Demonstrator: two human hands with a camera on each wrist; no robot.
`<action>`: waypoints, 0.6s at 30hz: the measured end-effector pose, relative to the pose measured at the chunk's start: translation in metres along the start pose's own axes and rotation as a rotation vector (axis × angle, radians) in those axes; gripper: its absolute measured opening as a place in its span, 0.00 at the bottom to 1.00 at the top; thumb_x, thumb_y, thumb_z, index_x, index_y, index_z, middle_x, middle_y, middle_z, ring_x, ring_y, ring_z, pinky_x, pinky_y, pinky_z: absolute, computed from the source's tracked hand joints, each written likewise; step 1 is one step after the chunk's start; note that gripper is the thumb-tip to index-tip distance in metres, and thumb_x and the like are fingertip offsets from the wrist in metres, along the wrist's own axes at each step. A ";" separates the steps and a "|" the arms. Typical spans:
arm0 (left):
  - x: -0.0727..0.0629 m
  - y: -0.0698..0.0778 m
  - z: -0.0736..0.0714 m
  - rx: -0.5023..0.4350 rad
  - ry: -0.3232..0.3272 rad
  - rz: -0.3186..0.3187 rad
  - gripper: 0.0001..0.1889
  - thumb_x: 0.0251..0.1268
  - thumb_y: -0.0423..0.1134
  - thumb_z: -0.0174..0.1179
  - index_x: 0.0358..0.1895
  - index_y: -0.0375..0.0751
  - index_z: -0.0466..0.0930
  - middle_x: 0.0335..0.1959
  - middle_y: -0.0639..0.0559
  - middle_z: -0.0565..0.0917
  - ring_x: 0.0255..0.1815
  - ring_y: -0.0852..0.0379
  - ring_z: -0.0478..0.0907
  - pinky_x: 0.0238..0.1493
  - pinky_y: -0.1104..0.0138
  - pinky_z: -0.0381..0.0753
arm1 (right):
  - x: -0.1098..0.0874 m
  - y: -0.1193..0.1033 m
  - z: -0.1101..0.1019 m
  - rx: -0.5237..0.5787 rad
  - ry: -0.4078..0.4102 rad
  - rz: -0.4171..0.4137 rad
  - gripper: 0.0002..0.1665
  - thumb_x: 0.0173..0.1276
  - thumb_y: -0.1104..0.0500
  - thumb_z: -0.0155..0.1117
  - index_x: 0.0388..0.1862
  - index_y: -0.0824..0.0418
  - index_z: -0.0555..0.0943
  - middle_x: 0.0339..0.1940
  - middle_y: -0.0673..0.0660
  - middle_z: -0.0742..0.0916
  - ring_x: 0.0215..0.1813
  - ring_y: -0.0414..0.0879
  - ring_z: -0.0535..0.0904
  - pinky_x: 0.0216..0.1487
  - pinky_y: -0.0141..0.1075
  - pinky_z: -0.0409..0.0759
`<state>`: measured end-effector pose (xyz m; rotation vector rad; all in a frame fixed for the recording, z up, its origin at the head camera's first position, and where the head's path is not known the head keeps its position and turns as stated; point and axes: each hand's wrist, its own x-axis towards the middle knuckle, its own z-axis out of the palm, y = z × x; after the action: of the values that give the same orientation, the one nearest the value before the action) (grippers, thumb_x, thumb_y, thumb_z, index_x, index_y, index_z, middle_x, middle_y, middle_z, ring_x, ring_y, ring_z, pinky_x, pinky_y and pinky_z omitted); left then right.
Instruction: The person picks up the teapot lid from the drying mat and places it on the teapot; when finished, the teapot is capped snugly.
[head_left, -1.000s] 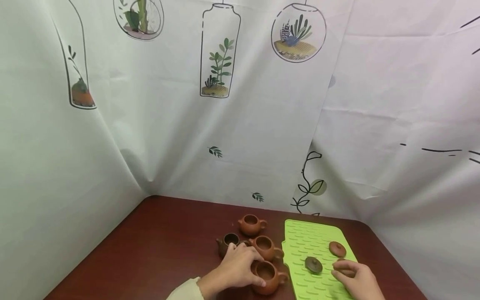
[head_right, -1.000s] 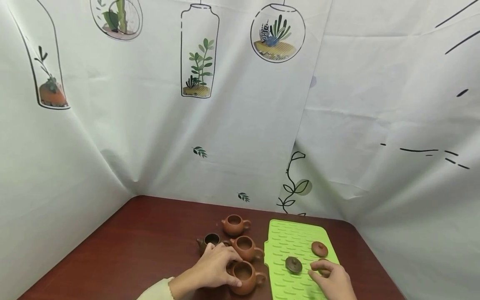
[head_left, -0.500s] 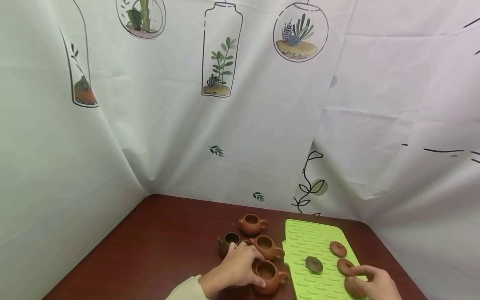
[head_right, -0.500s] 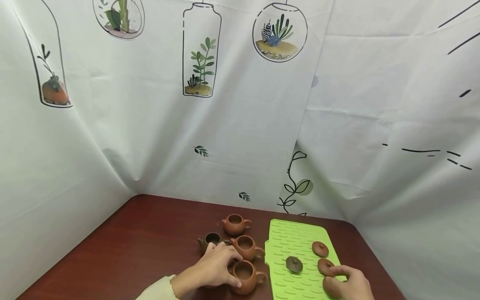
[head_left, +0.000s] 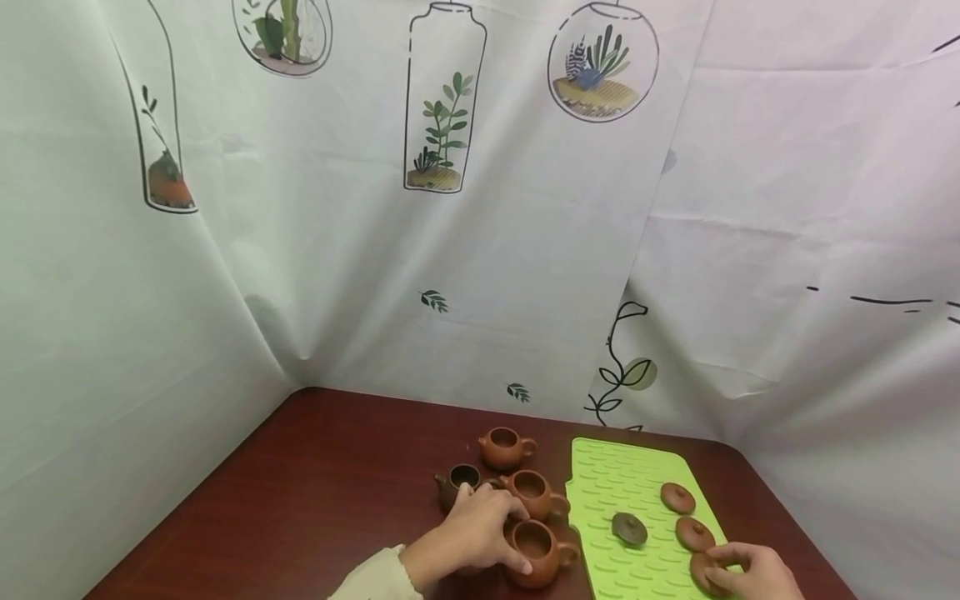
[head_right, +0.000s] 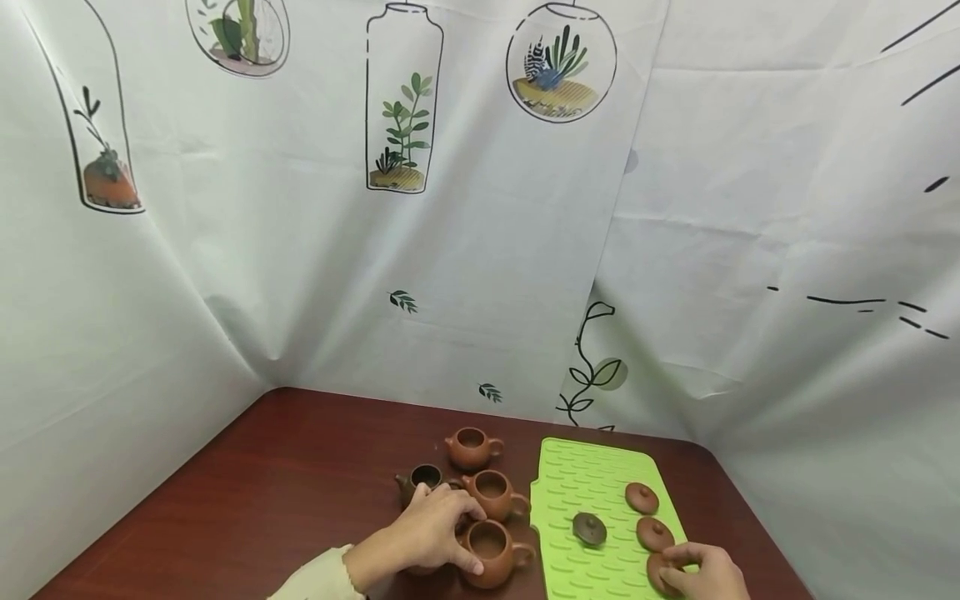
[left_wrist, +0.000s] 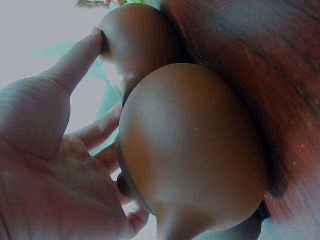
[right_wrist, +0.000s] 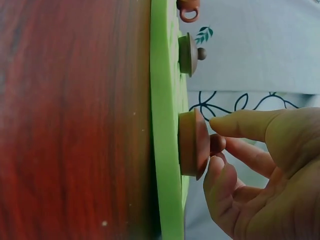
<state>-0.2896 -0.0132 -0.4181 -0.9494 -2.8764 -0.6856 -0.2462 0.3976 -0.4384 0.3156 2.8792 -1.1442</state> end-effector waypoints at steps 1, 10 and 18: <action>0.000 0.000 0.000 -0.002 0.001 0.002 0.26 0.36 0.62 0.78 0.43 0.61 0.86 0.41 0.73 0.81 0.47 0.60 0.74 0.43 0.57 0.61 | 0.000 0.001 0.000 -0.001 0.000 -0.004 0.21 0.57 0.55 0.76 0.43 0.69 0.86 0.40 0.61 0.88 0.46 0.60 0.82 0.41 0.50 0.80; 0.002 -0.002 0.001 0.017 0.014 0.013 0.27 0.34 0.64 0.78 0.43 0.64 0.86 0.40 0.75 0.81 0.45 0.63 0.75 0.41 0.59 0.60 | -0.001 -0.001 0.001 -0.003 0.039 0.005 0.21 0.54 0.53 0.79 0.39 0.68 0.87 0.35 0.58 0.88 0.40 0.51 0.83 0.38 0.47 0.80; 0.000 -0.004 0.001 -0.015 0.010 0.009 0.26 0.35 0.63 0.78 0.43 0.63 0.86 0.39 0.76 0.81 0.44 0.64 0.75 0.41 0.60 0.60 | 0.002 0.002 0.000 0.002 0.031 0.058 0.27 0.48 0.47 0.82 0.38 0.66 0.88 0.34 0.57 0.88 0.38 0.53 0.83 0.37 0.48 0.80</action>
<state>-0.2919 -0.0153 -0.4210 -0.9572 -2.8607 -0.7108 -0.2476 0.3995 -0.4403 0.4172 2.8747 -1.1433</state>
